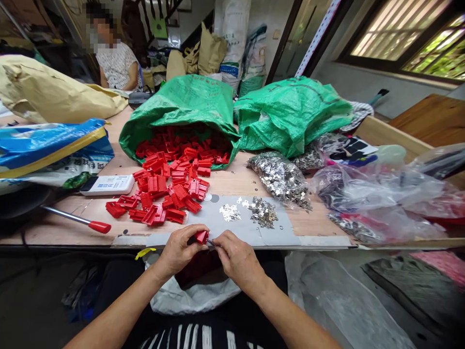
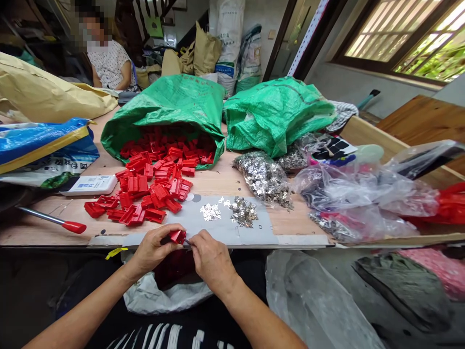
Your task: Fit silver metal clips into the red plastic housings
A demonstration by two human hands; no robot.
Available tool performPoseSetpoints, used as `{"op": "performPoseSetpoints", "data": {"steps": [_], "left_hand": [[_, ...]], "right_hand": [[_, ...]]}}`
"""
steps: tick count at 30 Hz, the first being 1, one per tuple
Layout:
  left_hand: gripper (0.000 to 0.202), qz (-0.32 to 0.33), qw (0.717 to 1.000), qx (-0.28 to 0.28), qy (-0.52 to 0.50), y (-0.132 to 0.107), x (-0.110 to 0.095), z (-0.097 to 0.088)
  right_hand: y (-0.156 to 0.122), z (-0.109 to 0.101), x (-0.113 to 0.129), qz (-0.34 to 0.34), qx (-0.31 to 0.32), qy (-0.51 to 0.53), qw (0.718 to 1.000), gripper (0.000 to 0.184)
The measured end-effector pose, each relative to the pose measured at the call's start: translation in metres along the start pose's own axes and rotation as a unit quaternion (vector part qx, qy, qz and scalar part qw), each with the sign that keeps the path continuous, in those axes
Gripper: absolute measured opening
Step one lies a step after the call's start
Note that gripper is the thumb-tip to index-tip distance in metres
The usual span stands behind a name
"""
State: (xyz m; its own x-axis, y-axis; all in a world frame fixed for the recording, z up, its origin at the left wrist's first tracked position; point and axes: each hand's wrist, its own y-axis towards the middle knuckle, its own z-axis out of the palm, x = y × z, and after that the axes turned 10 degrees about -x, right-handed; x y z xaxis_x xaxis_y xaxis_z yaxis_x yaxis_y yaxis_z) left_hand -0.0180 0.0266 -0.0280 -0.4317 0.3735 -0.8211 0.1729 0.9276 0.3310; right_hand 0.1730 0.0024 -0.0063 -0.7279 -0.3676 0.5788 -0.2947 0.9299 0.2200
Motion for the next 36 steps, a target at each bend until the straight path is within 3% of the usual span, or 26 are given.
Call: {"op": "performPoseSetpoints", "data": {"steps": [7, 12, 17, 36], "left_hand": [[0.032, -0.003, 1.0, 0.002, -0.001, 0.001, 0.001, -0.001], [0.031, -0.019, 1.0, 0.008, -0.005, 0.001, -0.002, -0.002], [0.032, -0.026, 0.999, 0.016, -0.009, 0.0, -0.004, -0.004], [0.035, 0.028, 0.999, 0.014, 0.014, -0.004, 0.006, -0.003]], "right_hand": [[0.005, -0.003, 0.004, 0.021, 0.009, 0.001, 1.0, 0.016], [0.012, -0.01, -0.005, 0.01, 0.009, 0.069, 0.998, 0.012], [0.009, -0.011, -0.006, 0.0, 0.024, 0.058, 0.998, 0.015], [0.008, -0.006, -0.003, 0.01, 0.037, 0.034, 0.999, 0.015]]}}
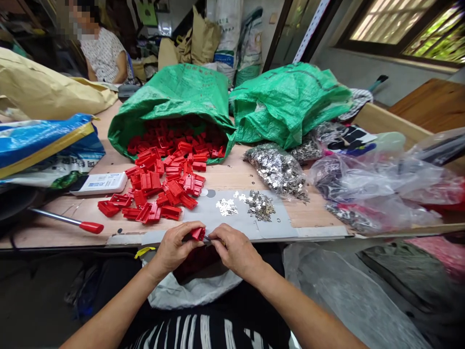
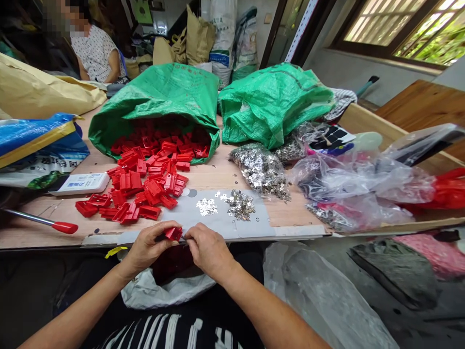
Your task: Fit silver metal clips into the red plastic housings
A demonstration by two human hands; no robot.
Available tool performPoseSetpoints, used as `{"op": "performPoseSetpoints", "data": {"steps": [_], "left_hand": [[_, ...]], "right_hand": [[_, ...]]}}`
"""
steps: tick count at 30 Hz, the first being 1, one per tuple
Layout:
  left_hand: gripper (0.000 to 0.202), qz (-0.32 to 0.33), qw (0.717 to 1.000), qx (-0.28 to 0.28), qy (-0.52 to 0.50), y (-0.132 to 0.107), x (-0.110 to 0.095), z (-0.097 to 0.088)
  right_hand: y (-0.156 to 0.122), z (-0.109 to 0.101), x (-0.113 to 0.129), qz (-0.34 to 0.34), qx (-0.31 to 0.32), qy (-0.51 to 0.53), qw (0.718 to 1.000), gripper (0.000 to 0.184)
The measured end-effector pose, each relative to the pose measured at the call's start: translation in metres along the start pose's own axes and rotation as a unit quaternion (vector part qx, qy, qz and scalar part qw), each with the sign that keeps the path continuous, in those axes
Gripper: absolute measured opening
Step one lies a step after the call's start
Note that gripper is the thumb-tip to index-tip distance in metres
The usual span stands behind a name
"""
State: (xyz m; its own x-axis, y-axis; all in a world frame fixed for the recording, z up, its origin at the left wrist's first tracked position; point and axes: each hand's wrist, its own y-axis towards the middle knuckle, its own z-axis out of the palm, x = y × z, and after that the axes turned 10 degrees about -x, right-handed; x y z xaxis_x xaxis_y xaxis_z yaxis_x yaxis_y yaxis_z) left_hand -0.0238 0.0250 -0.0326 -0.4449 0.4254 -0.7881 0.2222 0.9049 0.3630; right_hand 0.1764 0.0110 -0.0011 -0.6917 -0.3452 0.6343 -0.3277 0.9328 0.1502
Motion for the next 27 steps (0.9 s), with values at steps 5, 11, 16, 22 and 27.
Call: {"op": "performPoseSetpoints", "data": {"steps": [5, 11, 16, 22, 27], "left_hand": [[0.033, 0.002, 1.0, -0.011, 0.004, 0.0, 0.0, 0.002], [0.033, -0.013, 0.999, 0.022, -0.02, 0.001, 0.002, -0.001], [0.033, -0.034, 0.998, 0.029, -0.051, 0.001, -0.002, -0.004], [0.036, -0.043, 0.996, 0.007, -0.075, 0.001, -0.005, -0.002], [0.039, -0.038, 0.996, -0.003, -0.078, 0.003, -0.007, 0.001]], "right_hand": [[0.001, 0.002, 0.004, 0.005, -0.009, -0.015, 1.0, 0.016], [0.003, -0.005, -0.001, 0.005, -0.001, 0.031, 1.0, 0.015], [0.002, -0.002, 0.003, -0.011, 0.005, -0.004, 1.0, 0.018], [0.002, 0.002, 0.016, 0.007, 0.008, -0.065, 0.998, 0.017], [0.001, 0.007, 0.022, 0.026, 0.011, -0.099, 0.995, 0.019]]}}
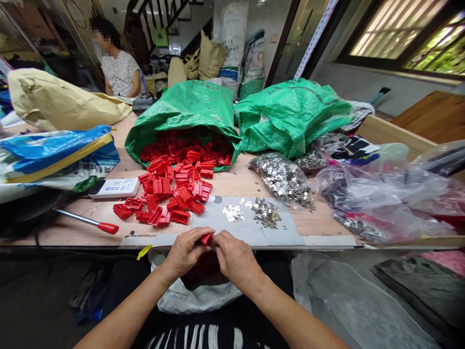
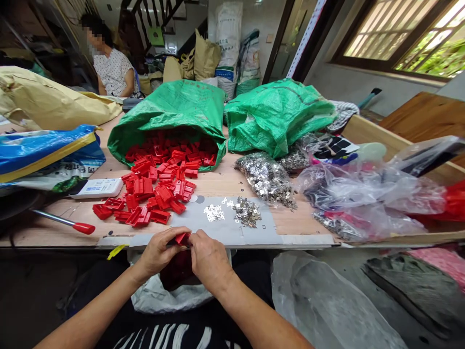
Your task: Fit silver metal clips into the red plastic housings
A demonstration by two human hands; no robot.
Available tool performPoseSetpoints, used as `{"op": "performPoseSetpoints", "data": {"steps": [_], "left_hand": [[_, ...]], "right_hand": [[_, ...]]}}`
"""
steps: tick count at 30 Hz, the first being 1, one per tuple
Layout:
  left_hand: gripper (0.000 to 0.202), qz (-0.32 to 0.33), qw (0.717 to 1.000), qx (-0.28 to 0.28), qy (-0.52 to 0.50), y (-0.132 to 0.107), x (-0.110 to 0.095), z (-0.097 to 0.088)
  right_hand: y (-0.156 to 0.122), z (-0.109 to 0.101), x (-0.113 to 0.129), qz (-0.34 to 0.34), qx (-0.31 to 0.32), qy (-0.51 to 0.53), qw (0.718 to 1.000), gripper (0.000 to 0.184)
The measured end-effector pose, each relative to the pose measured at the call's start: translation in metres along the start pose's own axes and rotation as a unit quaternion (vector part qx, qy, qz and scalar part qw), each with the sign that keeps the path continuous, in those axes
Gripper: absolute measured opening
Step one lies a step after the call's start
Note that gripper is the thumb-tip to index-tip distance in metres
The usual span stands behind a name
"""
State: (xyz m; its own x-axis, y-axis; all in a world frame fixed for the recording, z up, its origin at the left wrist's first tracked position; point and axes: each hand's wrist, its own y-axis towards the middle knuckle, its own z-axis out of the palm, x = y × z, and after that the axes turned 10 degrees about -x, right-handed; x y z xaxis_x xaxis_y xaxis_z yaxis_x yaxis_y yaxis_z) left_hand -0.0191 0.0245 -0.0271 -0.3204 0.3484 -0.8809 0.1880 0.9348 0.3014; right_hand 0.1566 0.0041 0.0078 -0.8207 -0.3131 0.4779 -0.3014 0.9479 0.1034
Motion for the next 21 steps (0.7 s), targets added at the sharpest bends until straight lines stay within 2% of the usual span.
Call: {"op": "performPoseSetpoints", "data": {"steps": [6, 8, 10, 12, 13, 17, 19, 21], "left_hand": [[0.032, -0.025, 0.999, -0.026, -0.02, -0.004, -0.007, 0.002], [0.027, -0.051, 0.995, -0.071, -0.045, -0.007, -0.014, -0.002], [0.028, -0.087, 0.98, -0.138, -0.115, -0.008, -0.024, -0.008], [0.032, -0.136, 0.944, -0.192, -0.23, -0.008, -0.036, -0.016], [0.033, -0.166, 0.919, -0.201, -0.296, -0.007, -0.042, -0.019], [0.009, -0.303, 0.788, -0.155, -0.513, -0.009, -0.058, -0.025], [0.005, -0.356, 0.732, -0.147, -0.562, -0.012, -0.06, -0.024], [0.011, -0.395, 0.691, -0.148, -0.587, -0.014, -0.062, -0.022]], "right_hand": [[-0.001, -0.007, -0.005, -0.029, 0.003, 0.042, 0.999, 0.019], [-0.002, -0.016, -0.006, -0.056, -0.029, 0.109, 0.992, 0.022], [-0.004, -0.025, -0.005, -0.069, -0.093, 0.19, 0.975, 0.023], [-0.005, -0.032, -0.003, -0.053, -0.138, 0.243, 0.959, 0.022], [-0.005, -0.033, -0.001, -0.043, -0.138, 0.253, 0.957, 0.021], [-0.007, -0.032, 0.01, -0.039, -0.052, 0.249, 0.966, 0.02], [-0.006, -0.031, 0.017, -0.047, -0.028, 0.24, 0.969, 0.028], [-0.005, -0.031, 0.024, -0.054, -0.021, 0.222, 0.973, 0.036]]}}
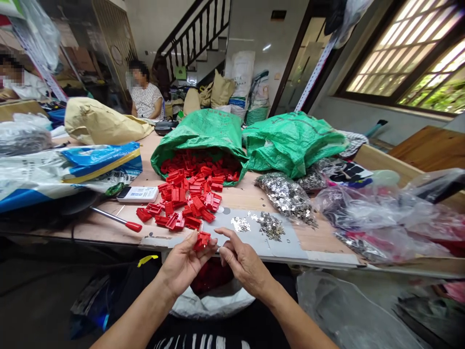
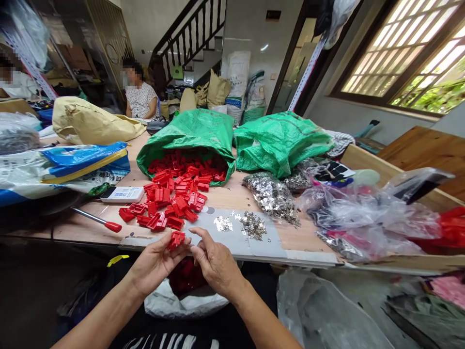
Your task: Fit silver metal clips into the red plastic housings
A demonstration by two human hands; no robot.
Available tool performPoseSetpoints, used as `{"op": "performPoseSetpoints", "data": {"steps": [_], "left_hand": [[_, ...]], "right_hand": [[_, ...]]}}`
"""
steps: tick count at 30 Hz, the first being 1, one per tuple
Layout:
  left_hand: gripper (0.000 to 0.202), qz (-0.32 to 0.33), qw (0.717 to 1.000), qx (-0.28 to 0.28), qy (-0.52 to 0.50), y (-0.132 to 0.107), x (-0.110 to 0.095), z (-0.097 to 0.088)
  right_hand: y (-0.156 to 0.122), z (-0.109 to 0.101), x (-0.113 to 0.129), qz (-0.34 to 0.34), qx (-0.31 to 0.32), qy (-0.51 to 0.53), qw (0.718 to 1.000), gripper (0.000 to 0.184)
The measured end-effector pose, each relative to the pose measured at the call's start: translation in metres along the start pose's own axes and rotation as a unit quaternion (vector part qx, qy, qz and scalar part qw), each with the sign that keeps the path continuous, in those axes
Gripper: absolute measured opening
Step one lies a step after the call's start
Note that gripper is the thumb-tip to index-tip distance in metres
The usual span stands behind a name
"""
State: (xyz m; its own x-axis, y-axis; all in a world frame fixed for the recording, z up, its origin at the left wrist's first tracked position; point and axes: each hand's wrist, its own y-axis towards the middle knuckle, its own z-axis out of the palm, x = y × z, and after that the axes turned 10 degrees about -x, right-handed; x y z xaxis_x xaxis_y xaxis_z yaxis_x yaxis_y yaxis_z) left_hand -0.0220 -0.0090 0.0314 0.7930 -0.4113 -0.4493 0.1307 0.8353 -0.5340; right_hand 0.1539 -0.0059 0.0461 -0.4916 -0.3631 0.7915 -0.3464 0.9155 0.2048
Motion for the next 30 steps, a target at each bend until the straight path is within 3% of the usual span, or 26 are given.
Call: {"op": "performPoseSetpoints", "data": {"steps": [4, 15, 22, 30], "left_hand": [[0.022, -0.046, 0.998, -0.004, -0.031, -0.005, 0.004, 0.003], [0.021, -0.055, 0.997, 0.003, -0.055, -0.011, 0.011, 0.007], [0.026, -0.058, 0.996, -0.013, -0.073, -0.011, 0.018, 0.011], [0.029, -0.075, 0.993, -0.023, -0.086, -0.009, 0.017, 0.008]], "right_hand": [[0.003, 0.001, 0.009, -0.008, 0.009, -0.052, 0.999, 0.04], [0.0, -0.006, 0.012, -0.033, 0.007, -0.059, 0.998, 0.032], [0.001, 0.001, 0.003, -0.017, -0.057, -0.028, 0.998, 0.026], [-0.003, -0.008, 0.006, -0.027, 0.01, -0.102, 0.994, 0.032]]}}
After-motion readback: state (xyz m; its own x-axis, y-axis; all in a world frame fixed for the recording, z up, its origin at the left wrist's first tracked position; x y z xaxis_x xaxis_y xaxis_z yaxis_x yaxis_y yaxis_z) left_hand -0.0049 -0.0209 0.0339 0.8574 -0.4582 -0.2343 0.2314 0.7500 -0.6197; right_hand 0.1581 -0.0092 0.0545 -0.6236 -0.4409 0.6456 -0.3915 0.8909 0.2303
